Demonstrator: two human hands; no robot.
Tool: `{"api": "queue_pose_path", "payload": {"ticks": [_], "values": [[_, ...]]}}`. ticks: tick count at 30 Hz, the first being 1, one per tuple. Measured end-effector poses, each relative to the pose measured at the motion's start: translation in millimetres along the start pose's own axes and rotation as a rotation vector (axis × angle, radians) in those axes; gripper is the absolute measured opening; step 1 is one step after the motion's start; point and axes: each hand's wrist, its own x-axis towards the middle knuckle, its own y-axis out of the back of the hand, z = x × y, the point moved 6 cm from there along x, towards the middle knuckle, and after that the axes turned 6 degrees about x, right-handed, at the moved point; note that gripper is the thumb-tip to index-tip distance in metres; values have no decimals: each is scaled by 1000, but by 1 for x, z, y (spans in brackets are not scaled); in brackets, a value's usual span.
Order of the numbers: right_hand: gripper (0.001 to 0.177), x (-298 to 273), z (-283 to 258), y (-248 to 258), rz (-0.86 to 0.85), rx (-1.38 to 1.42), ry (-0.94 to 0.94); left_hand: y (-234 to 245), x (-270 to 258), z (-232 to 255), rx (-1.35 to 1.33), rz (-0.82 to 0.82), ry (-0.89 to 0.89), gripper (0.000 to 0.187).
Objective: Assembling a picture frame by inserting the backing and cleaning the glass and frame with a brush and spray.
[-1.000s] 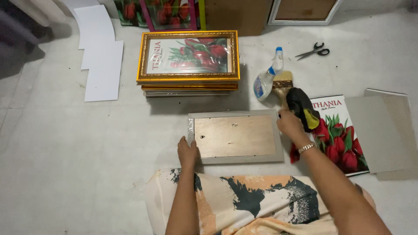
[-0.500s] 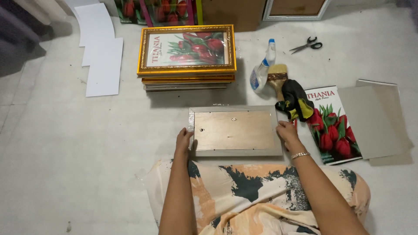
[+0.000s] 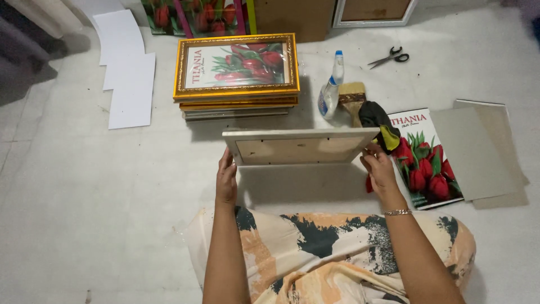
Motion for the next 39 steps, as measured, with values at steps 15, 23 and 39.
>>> {"api": "queue_pose_path", "payload": {"ticks": [15, 23, 39], "values": [[58, 40, 78, 62, 71, 55, -366, 34, -8, -56, -307, 359, 316, 60], [43, 57, 88, 79, -18, -186, -286, 53, -5, -81, -285, 371, 342, 45], [45, 76, 127, 63, -65, -353, -122, 70, 20, -137, 519, 254, 354, 36]]}}
